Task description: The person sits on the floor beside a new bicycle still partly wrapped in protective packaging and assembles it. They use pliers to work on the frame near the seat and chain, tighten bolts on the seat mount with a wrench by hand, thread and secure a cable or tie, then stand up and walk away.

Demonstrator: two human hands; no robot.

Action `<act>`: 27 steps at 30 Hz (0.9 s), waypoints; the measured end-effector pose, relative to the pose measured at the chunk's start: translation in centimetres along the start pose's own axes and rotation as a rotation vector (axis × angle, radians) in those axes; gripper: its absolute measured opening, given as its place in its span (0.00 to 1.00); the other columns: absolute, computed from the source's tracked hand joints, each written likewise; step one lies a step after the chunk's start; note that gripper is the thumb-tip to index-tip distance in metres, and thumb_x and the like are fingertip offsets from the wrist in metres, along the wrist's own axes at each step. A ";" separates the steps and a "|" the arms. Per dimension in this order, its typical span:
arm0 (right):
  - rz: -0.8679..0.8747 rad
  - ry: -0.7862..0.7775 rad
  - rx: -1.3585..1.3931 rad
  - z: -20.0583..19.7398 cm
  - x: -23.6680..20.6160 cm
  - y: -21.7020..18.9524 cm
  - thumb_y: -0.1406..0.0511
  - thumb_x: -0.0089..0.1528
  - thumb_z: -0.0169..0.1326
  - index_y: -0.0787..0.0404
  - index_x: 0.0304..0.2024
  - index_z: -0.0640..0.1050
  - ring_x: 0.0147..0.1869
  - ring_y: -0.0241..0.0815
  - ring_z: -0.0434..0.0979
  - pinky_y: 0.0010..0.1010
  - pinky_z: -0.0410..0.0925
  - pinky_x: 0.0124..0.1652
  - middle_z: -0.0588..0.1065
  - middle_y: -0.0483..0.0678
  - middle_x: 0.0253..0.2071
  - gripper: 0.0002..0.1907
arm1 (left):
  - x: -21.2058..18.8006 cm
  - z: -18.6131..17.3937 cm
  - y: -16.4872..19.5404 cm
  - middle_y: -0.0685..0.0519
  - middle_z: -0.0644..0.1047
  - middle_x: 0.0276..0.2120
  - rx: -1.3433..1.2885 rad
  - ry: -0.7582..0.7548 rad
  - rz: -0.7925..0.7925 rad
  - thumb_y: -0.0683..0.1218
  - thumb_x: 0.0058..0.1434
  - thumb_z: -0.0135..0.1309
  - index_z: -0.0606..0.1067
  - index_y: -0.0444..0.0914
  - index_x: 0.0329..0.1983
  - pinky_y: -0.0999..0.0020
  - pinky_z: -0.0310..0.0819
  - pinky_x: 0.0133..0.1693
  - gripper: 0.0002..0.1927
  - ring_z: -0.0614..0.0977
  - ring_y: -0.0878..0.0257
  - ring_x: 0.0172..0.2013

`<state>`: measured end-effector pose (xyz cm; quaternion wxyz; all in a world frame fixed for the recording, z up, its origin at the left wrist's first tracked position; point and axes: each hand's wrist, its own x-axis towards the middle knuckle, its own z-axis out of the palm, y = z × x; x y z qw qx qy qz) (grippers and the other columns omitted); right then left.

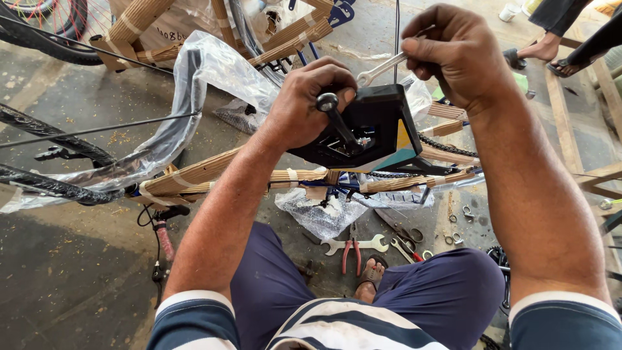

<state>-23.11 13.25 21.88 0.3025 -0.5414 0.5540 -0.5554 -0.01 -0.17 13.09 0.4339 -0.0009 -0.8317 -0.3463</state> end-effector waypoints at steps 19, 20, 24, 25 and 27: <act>-0.020 0.175 -0.396 2.5 -1.0 0.8 0.63 0.60 0.70 0.66 0.35 0.79 0.27 0.32 0.72 0.21 0.65 0.27 0.76 0.48 0.28 0.14 | -1.2 -0.2 0.1 0.52 0.80 0.45 -0.102 0.110 0.076 0.34 0.60 0.49 0.81 0.40 0.44 0.65 0.83 0.47 0.14 0.85 0.60 0.46; -0.149 0.270 -0.472 3.7 -3.6 1.4 0.63 0.63 0.69 0.66 0.36 0.78 0.27 0.33 0.74 0.23 0.67 0.27 0.76 0.47 0.28 0.14 | -1.0 -0.1 -0.1 0.51 0.80 0.45 -0.102 0.109 0.090 0.35 0.62 0.50 0.81 0.40 0.44 0.65 0.83 0.46 0.13 0.85 0.60 0.46; -0.615 0.494 -0.541 11.3 -10.0 4.8 0.66 0.67 0.65 0.65 0.46 0.79 0.33 0.34 0.81 0.26 0.73 0.31 0.79 0.46 0.33 0.10 | -0.8 0.5 -0.6 0.50 0.80 0.44 -0.099 0.109 0.101 0.35 0.63 0.48 0.80 0.41 0.43 0.67 0.84 0.45 0.13 0.85 0.60 0.45; -0.717 0.560 -0.661 12.7 -10.2 5.6 0.68 0.66 0.66 0.66 0.46 0.78 0.35 0.36 0.80 0.29 0.71 0.33 0.79 0.48 0.35 0.11 | -0.8 0.6 -0.7 0.50 0.80 0.44 -0.095 0.107 0.095 0.35 0.62 0.46 0.80 0.41 0.43 0.68 0.85 0.44 0.14 0.85 0.61 0.45; -0.834 0.477 -0.676 14.4 -9.4 6.6 0.69 0.65 0.63 0.66 0.47 0.79 0.34 0.37 0.79 0.28 0.71 0.31 0.78 0.49 0.35 0.09 | -1.0 0.7 -0.7 0.50 0.80 0.44 -0.060 0.113 0.111 0.35 0.63 0.47 0.79 0.41 0.44 0.67 0.84 0.44 0.14 0.85 0.61 0.45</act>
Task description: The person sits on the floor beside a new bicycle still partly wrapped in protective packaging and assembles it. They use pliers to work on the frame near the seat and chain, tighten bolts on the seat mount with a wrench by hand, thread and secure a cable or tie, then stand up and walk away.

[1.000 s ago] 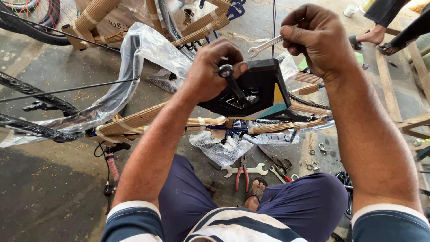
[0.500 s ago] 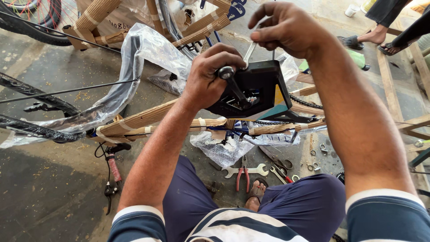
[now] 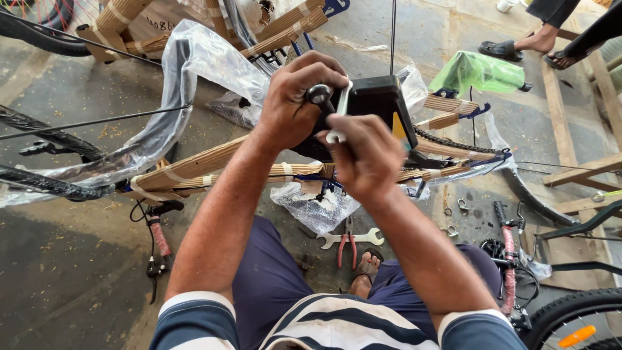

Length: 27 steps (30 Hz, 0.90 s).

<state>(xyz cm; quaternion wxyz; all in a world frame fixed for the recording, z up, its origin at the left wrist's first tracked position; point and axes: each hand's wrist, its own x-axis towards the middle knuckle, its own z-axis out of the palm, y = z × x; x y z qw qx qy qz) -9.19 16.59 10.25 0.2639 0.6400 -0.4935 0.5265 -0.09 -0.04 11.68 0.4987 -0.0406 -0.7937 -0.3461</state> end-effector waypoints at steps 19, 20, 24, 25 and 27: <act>0.768 0.030 0.970 -5.2 9.6 9.3 0.71 0.75 0.54 0.66 0.53 0.73 0.34 0.38 0.76 0.26 0.68 0.34 0.78 0.53 0.37 0.06 | 0.9 -0.4 0.6 0.52 0.81 0.43 -0.003 -0.092 -0.088 0.42 0.69 0.57 0.81 0.37 0.44 0.67 0.85 0.46 0.04 0.85 0.64 0.44; 0.781 0.006 1.025 -5.4 10.1 9.4 0.71 0.77 0.54 0.67 0.53 0.73 0.36 0.39 0.77 0.27 0.70 0.36 0.78 0.53 0.37 0.05 | 1.0 -0.4 0.6 0.52 0.81 0.43 -0.014 -0.092 -0.098 0.41 0.69 0.56 0.81 0.37 0.45 0.67 0.84 0.46 0.05 0.85 0.63 0.44; 0.852 -0.136 1.050 -5.6 11.1 9.5 0.72 0.75 0.54 0.66 0.56 0.73 0.40 0.40 0.79 0.30 0.75 0.44 0.79 0.53 0.40 0.08 | 1.3 -0.4 0.6 0.51 0.80 0.40 0.050 -0.083 -0.169 0.43 0.68 0.60 0.79 0.36 0.40 0.67 0.84 0.45 0.05 0.85 0.63 0.42; 0.858 -0.165 1.033 -5.5 11.2 9.5 0.72 0.74 0.54 0.65 0.56 0.73 0.41 0.40 0.80 0.29 0.75 0.44 0.79 0.54 0.41 0.08 | 1.4 -0.3 0.6 0.51 0.80 0.39 0.095 -0.080 -0.195 0.45 0.67 0.63 0.78 0.35 0.37 0.67 0.84 0.45 0.08 0.85 0.62 0.41; 0.871 -0.216 0.999 -5.4 11.3 9.7 0.73 0.73 0.54 0.65 0.55 0.72 0.43 0.41 0.81 0.29 0.76 0.46 0.80 0.56 0.43 0.09 | 1.4 -0.3 0.6 0.51 0.80 0.40 0.066 -0.090 -0.136 0.43 0.68 0.60 0.78 0.35 0.41 0.67 0.83 0.44 0.06 0.85 0.62 0.42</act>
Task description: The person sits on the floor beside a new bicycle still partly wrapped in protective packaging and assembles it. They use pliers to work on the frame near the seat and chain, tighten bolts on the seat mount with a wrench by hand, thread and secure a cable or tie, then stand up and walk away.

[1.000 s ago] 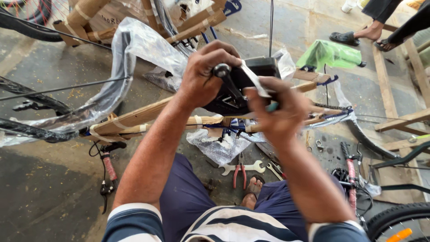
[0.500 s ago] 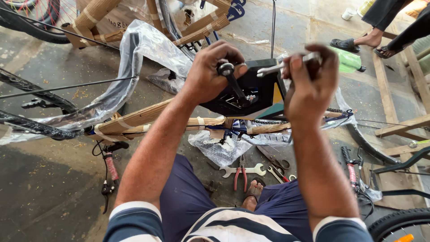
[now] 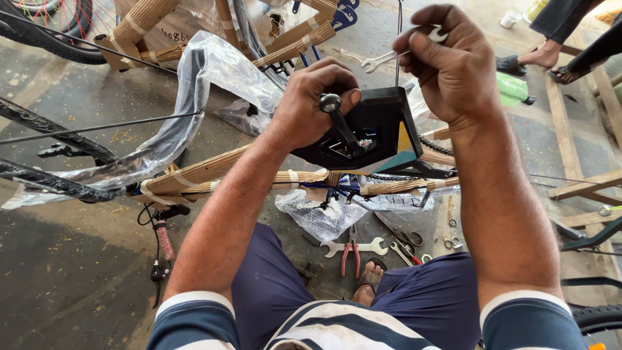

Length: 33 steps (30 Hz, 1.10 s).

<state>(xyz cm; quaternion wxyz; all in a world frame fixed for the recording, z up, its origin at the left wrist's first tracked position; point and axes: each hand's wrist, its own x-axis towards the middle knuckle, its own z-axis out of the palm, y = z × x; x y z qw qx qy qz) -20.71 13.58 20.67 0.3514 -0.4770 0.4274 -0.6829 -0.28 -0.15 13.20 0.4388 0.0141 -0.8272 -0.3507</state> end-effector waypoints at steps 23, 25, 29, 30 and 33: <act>0.302 -0.725 -0.235 0.7 11.9 4.2 0.71 0.61 0.64 0.66 0.59 0.71 0.55 0.40 0.80 0.29 0.74 0.56 0.77 0.52 0.49 0.25 | -1.7 -0.2 0.4 0.50 0.78 0.45 -0.075 0.135 0.132 0.38 0.68 0.51 0.80 0.40 0.51 0.63 0.80 0.47 0.11 0.84 0.59 0.47; 0.295 -0.761 -0.198 1.5 12.4 4.6 0.72 0.61 0.64 0.65 0.58 0.71 0.57 0.40 0.80 0.29 0.74 0.57 0.77 0.52 0.50 0.25 | -1.8 -0.1 0.3 0.50 0.77 0.44 -0.077 0.153 0.121 0.38 0.66 0.51 0.80 0.41 0.50 0.64 0.81 0.47 0.12 0.84 0.60 0.46; 0.269 -0.805 -0.198 2.4 13.1 5.3 0.74 0.62 0.64 0.65 0.59 0.71 0.59 0.41 0.80 0.29 0.74 0.59 0.77 0.51 0.51 0.24 | -1.9 -0.1 0.1 0.51 0.77 0.44 -0.050 0.185 0.114 0.40 0.66 0.54 0.80 0.41 0.49 0.64 0.80 0.47 0.10 0.84 0.60 0.45; 0.278 -0.808 -0.202 2.4 13.2 5.4 0.74 0.62 0.64 0.65 0.59 0.71 0.59 0.41 0.80 0.29 0.74 0.59 0.77 0.51 0.51 0.24 | -2.0 -0.2 0.1 0.51 0.77 0.44 -0.045 0.180 0.114 0.40 0.66 0.54 0.80 0.40 0.49 0.64 0.80 0.47 0.10 0.84 0.59 0.45; 0.274 -0.810 -0.181 2.0 13.0 5.7 0.74 0.62 0.64 0.65 0.60 0.71 0.58 0.40 0.79 0.29 0.74 0.56 0.76 0.50 0.52 0.25 | -2.0 -0.3 0.1 0.51 0.77 0.44 -0.082 0.161 0.127 0.40 0.66 0.54 0.80 0.40 0.49 0.64 0.80 0.48 0.11 0.83 0.58 0.46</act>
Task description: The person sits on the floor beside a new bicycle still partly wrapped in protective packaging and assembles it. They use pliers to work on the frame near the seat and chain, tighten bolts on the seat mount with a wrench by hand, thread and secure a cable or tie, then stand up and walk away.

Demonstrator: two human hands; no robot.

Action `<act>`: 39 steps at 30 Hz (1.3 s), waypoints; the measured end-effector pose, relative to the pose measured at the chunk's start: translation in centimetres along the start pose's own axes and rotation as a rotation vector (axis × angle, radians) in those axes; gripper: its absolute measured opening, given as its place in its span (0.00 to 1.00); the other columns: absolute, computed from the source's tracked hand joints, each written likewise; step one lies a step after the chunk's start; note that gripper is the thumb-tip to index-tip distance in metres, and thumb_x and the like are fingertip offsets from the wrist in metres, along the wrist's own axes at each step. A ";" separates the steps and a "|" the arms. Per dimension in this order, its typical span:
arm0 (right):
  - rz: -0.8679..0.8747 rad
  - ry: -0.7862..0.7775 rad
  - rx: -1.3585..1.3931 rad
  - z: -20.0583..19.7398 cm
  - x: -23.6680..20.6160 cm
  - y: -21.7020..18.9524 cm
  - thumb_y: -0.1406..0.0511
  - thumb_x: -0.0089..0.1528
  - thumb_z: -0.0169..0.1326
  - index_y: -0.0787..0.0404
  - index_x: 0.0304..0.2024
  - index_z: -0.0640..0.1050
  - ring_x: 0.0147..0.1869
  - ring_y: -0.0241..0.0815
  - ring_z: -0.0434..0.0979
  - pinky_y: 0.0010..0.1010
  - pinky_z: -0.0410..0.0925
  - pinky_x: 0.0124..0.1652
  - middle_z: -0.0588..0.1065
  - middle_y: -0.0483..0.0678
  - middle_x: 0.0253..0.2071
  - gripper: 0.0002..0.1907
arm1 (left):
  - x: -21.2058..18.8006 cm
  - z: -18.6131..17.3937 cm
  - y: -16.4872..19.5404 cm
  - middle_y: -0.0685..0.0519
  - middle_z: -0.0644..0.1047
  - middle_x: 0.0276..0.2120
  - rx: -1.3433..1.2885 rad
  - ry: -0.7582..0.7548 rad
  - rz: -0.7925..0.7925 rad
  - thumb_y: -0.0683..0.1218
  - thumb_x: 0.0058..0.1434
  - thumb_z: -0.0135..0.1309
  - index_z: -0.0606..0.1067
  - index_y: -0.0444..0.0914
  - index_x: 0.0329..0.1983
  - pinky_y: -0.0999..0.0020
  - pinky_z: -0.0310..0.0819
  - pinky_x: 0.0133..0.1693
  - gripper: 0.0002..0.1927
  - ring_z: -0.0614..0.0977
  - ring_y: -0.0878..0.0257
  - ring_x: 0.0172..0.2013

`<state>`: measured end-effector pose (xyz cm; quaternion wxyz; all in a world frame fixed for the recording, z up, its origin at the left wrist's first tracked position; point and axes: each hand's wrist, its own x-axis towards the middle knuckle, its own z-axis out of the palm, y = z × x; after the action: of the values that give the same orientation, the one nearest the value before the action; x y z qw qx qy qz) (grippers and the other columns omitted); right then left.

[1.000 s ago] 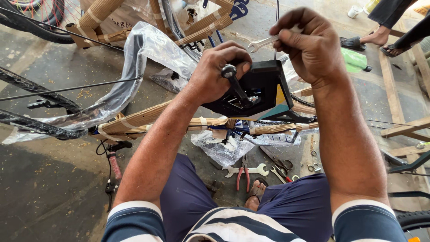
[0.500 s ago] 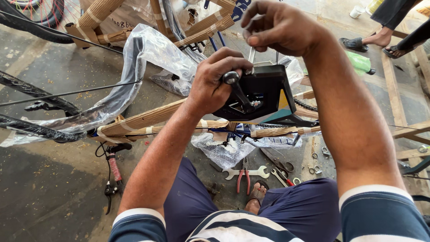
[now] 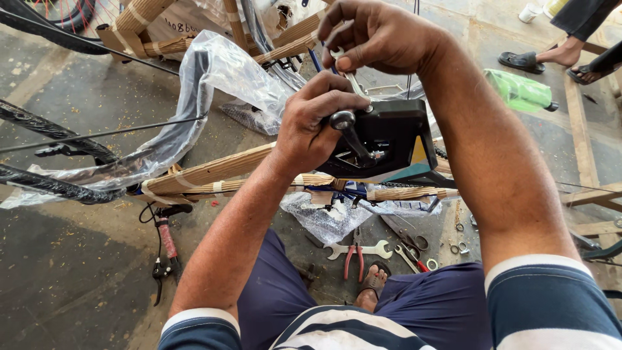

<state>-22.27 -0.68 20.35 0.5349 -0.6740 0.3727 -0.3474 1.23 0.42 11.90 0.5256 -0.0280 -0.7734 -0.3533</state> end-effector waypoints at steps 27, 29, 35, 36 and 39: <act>-0.077 0.068 -0.021 0.8 -2.0 0.5 0.68 0.64 0.66 0.62 0.55 0.71 0.57 0.42 0.80 0.33 0.75 0.55 0.78 0.51 0.50 0.21 | -0.2 0.6 0.1 0.51 0.76 0.45 0.020 0.016 0.042 0.32 0.56 0.49 0.80 0.40 0.48 0.64 0.79 0.47 0.20 0.83 0.58 0.46; -0.090 0.051 -0.074 0.8 -1.5 0.3 0.68 0.65 0.65 0.63 0.56 0.71 0.60 0.43 0.80 0.34 0.76 0.59 0.77 0.51 0.51 0.21 | -0.1 0.5 0.2 0.50 0.75 0.45 0.026 0.013 0.059 0.33 0.56 0.51 0.79 0.40 0.48 0.63 0.78 0.47 0.18 0.82 0.58 0.46; -0.072 0.141 -0.041 1.1 -3.4 0.6 0.67 0.64 0.65 0.62 0.54 0.72 0.57 0.42 0.81 0.35 0.76 0.58 0.77 0.51 0.49 0.19 | -0.1 0.8 0.3 0.51 0.75 0.44 0.056 0.005 0.059 0.33 0.58 0.51 0.79 0.40 0.47 0.64 0.75 0.46 0.17 0.81 0.58 0.46; -0.079 0.175 -0.017 1.2 -4.0 0.6 0.67 0.64 0.65 0.62 0.53 0.73 0.56 0.43 0.81 0.36 0.77 0.59 0.77 0.51 0.48 0.18 | -0.1 0.9 0.3 0.51 0.75 0.45 0.053 0.002 0.057 0.33 0.59 0.51 0.79 0.40 0.47 0.64 0.75 0.45 0.16 0.81 0.58 0.46; -0.111 0.232 0.023 1.1 -5.1 1.2 0.68 0.66 0.66 0.62 0.54 0.74 0.56 0.42 0.80 0.34 0.76 0.59 0.77 0.52 0.49 0.18 | 0.0 1.0 0.3 0.51 0.75 0.45 0.054 0.001 0.038 0.33 0.63 0.53 0.79 0.40 0.47 0.65 0.75 0.45 0.13 0.81 0.59 0.45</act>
<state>-23.89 4.08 18.57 0.4757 -0.6430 0.3900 -0.4562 0.55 1.25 11.83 0.5334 -0.0285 -0.7816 -0.3222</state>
